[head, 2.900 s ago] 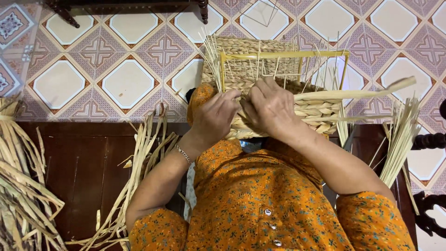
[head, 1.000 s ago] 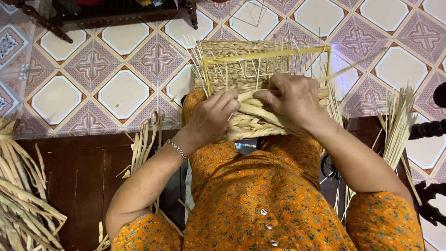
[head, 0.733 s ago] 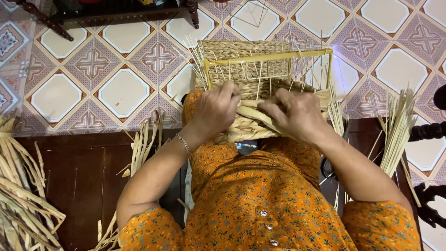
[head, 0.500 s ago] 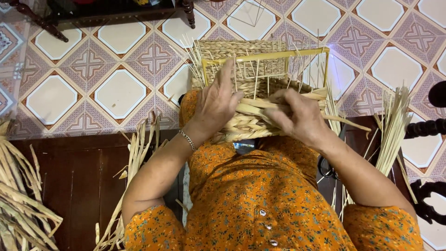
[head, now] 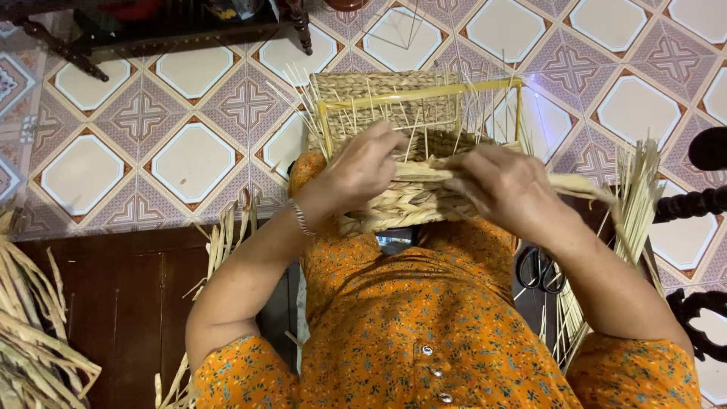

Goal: The person weaves a basket by hand, threading dried plant stalks through a frame and around vertical supports. They pick up stalks from a pile, tuck them into the weave, and occasionally use shears to trim excess material.

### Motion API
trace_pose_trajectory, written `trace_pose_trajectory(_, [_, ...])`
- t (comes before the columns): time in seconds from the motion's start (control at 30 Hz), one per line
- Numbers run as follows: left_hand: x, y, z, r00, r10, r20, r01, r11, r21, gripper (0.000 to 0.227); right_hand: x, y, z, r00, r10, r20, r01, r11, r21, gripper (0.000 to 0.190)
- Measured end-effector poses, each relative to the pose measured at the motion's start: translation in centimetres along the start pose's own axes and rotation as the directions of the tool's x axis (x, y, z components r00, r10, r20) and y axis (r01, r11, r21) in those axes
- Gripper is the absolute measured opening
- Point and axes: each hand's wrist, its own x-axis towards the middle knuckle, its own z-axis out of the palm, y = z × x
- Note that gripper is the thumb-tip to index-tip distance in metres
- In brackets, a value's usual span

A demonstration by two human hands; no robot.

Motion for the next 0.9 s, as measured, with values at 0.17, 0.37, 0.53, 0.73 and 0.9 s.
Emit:
trace_pose_trajectory(0.17, [-1.4,0.5,-0.7,0.980,-0.100,0.171,0.128,0.979,-0.159,0.064,3.1,-2.6,-2.4,0.945,-0.219,-0.245,0.147,0.948,-0.282,0.022])
trace_pose_trajectory(0.37, [-1.2,0.5,1.0,0.975,0.217,-0.040,-0.216,0.976,0.028,0.050,4.8,-0.2,-1.6,0.962,-0.123,-0.244,0.138,0.989,0.049,0.010])
trace_pose_trajectory(0.53, [-0.6,-1.3,4.5,0.875,0.282,-0.394,-0.259,0.959,0.112,0.025,5.7,2.6,-0.5,0.874,0.449,0.184,-0.484,0.780,0.396,0.019])
trace_pose_trajectory(0.73, [-1.0,-3.2,6.0,0.652,0.517,-0.554,-0.355,0.854,0.380,0.015,5.0,0.5,1.0,0.984,-0.089,-0.152,0.088,0.996,-0.009,0.038])
trace_pose_trajectory(0.9, [-1.4,-2.6,5.6,0.557,0.649,-0.519,-0.398,0.757,0.519,0.018,4.4,1.9,4.5,0.988,0.011,-0.151,-0.023,0.997,-0.078,0.044])
